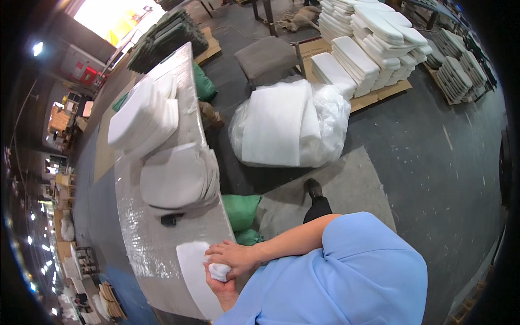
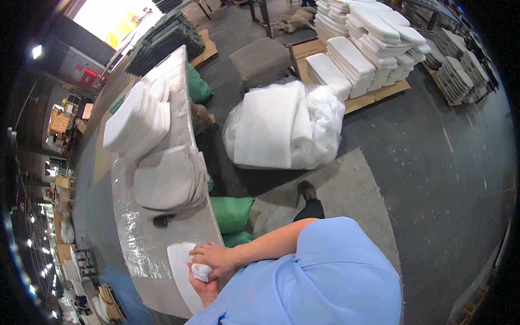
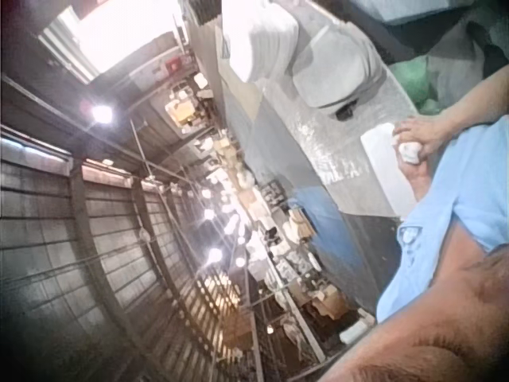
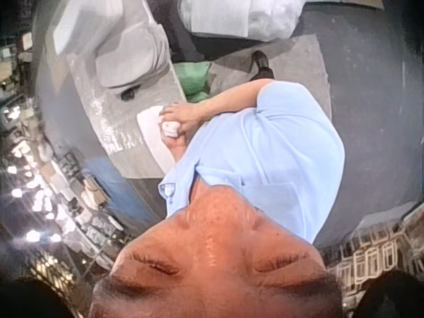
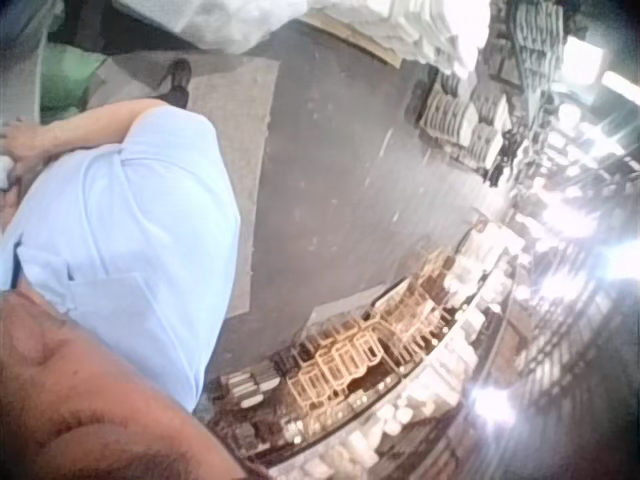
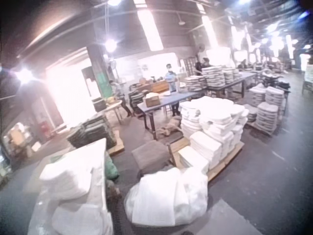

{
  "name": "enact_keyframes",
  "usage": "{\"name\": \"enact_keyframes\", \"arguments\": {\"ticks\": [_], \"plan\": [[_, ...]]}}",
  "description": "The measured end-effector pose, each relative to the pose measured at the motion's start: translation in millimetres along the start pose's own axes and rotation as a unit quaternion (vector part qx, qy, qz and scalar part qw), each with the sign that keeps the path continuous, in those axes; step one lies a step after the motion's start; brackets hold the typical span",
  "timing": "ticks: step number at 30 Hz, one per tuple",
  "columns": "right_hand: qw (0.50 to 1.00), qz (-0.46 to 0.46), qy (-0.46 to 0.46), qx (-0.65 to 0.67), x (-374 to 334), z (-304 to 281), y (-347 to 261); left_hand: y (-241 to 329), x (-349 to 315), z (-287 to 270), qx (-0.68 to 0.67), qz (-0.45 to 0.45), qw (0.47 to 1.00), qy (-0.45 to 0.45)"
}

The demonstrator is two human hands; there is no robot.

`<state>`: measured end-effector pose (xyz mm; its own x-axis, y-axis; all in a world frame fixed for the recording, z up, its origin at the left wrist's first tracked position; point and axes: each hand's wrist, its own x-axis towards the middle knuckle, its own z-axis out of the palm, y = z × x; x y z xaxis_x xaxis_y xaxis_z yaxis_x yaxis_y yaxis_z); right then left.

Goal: The person folds white foam pads on a plastic-wrapped table in a warehouse. They repeatedly pick up a pad, fold it in half, press the fold, and place it on a growing stack. The person also briefly wipes the table surface with a small cloth.

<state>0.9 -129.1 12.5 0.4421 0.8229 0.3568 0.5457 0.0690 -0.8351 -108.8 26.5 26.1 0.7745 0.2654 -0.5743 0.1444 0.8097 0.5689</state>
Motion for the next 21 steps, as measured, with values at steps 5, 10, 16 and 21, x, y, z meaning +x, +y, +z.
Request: {"name": "enact_keyframes", "arguments": {"ticks": [5, 10, 16, 21], "plan": [[0.992, 0.068, 0.02, 0.108, -20, -101, 42, -42, 67, 75, 0.155, 0.059, 0.985, -0.046], [0.986, 0.09, 0.05, 0.13, -35, -202, 91, -72, 136, 185, 0.2, 0.027, 0.979, -0.018], [0.983, 0.099, 0.055, 0.141, -40, -258, 121, -77, 173, 233, 0.272, -0.013, 0.958, -0.087], [0.991, 0.112, 0.074, 0.03, -13, -267, 131, -64, 198, 249, 0.239, -0.048, 0.967, -0.073]]}}
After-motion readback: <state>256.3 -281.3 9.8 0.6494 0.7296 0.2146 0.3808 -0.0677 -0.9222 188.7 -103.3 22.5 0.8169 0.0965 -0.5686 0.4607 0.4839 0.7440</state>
